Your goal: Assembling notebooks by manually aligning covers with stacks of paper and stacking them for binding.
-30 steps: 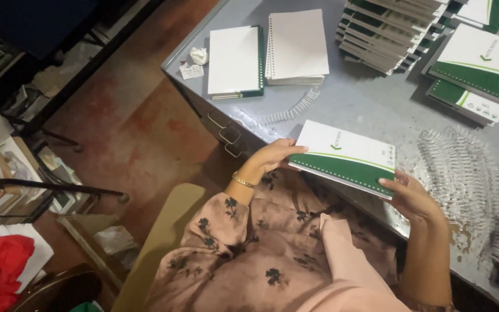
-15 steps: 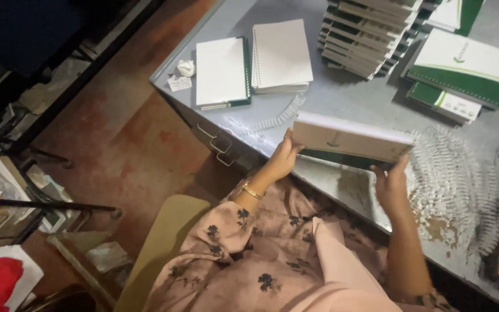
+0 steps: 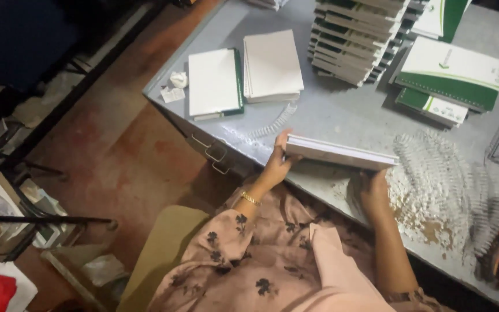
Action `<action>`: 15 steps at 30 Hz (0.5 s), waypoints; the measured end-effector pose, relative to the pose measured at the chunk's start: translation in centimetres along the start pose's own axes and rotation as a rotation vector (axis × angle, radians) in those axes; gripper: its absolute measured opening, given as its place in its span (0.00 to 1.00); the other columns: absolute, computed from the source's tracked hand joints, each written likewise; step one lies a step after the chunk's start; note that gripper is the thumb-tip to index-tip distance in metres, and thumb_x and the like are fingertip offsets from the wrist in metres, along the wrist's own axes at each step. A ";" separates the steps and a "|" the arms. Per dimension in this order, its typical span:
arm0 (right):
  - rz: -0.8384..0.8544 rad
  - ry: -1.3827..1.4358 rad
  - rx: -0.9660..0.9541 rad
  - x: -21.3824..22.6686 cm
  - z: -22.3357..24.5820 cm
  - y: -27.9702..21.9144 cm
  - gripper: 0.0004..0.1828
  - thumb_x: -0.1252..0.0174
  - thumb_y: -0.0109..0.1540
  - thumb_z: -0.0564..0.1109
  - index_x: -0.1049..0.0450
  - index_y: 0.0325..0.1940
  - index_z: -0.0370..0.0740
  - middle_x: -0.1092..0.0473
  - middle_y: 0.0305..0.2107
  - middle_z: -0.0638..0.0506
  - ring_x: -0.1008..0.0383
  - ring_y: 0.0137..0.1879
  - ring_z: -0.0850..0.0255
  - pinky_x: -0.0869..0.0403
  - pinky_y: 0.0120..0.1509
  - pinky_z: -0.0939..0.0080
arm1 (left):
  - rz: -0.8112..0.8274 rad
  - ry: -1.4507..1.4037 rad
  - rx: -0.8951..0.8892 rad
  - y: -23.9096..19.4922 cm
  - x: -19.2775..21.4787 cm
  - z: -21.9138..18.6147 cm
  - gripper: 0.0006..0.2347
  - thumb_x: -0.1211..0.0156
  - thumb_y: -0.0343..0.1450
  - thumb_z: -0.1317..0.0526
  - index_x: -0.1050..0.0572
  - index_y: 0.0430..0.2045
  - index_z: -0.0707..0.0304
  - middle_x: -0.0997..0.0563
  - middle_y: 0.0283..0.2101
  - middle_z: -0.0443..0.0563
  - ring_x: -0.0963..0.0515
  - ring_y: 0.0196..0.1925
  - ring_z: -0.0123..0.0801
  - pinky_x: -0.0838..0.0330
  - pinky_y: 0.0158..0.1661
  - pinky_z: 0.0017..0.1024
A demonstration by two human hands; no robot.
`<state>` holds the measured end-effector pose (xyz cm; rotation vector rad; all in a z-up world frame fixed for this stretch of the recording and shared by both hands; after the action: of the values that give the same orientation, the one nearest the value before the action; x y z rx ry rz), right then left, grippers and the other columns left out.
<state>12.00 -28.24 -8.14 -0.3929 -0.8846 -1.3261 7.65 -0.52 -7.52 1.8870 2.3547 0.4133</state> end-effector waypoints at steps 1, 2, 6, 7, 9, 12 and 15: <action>0.002 0.000 0.012 0.0 -0.1 0.2 0.20 0.45 0.72 0.46 0.40 0.56 0.26 0.30 0.42 0.23 0.29 0.54 0.23 0.32 0.58 0.28 | 0.013 0.051 0.008 -0.1 -0.1 -1.4 0.24 0.37 0.74 0.64 0.42 0.61 0.69 0.28 0.55 0.66 0.30 0.66 0.54 0.37 0.67 0.51; 0.004 0.001 0.024 0.0 -0.2 0.5 0.18 0.46 0.72 0.46 0.41 0.56 0.28 0.31 0.42 0.24 0.29 0.54 0.23 0.31 0.57 0.29 | 0.027 0.102 0.015 -0.1 -0.3 -2.7 0.22 0.41 0.76 0.63 0.42 0.61 0.72 0.26 0.54 0.70 0.29 0.65 0.58 0.38 0.67 0.53; 0.032 0.068 0.004 0.3 0.2 0.3 0.18 0.44 0.70 0.43 0.40 0.56 0.29 0.30 0.41 0.26 0.29 0.54 0.24 0.32 0.57 0.28 | 0.012 0.135 0.046 0.4 0.2 1.9 0.19 0.42 0.77 0.62 0.38 0.60 0.70 0.23 0.52 0.64 0.26 0.63 0.51 0.35 0.66 0.48; 0.061 0.049 -0.021 0.1 -0.5 0.2 0.19 0.46 0.71 0.43 0.42 0.59 0.29 0.31 0.44 0.26 0.30 0.56 0.24 0.33 0.60 0.29 | 0.002 0.138 0.037 0.5 0.0 2.9 0.18 0.41 0.76 0.63 0.36 0.59 0.70 0.22 0.50 0.63 0.24 0.61 0.49 0.33 0.65 0.48; 0.099 0.037 -0.031 -0.1 -0.8 0.2 0.21 0.48 0.72 0.44 0.44 0.63 0.29 0.32 0.48 0.26 0.31 0.59 0.23 0.33 0.63 0.29 | -0.025 0.151 0.027 0.6 0.1 3.8 0.17 0.40 0.76 0.63 0.33 0.57 0.70 0.20 0.48 0.62 0.22 0.59 0.48 0.31 0.64 0.48; 0.125 0.138 -0.101 0.4 -0.6 0.0 0.29 0.47 0.70 0.40 0.49 0.70 0.29 0.36 0.56 0.23 0.36 0.65 0.25 0.35 0.67 0.30 | -0.042 0.142 0.024 0.3 0.1 3.9 0.18 0.38 0.75 0.62 0.33 0.56 0.72 0.20 0.48 0.66 0.22 0.60 0.52 0.31 0.63 0.48; 0.117 0.303 -0.103 1.3 -0.5 1.3 0.41 0.37 0.64 0.44 0.50 0.76 0.34 0.39 0.63 0.25 0.41 0.71 0.31 0.38 0.72 0.34 | -0.026 0.155 0.080 0.7 -0.2 4.4 0.23 0.36 0.73 0.58 0.34 0.60 0.68 0.21 0.54 0.66 0.26 0.65 0.51 0.34 0.66 0.47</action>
<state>13.37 -29.16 -7.24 -0.3081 -0.5344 -1.2854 9.42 0.13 -11.54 1.9210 2.5269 0.4873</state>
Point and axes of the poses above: each hand's wrist, its own y-axis towards the middle knuckle, its own x-axis out of the back of the hand, z = x × y, the point moved 3 cm from there along y, towards the middle knuckle
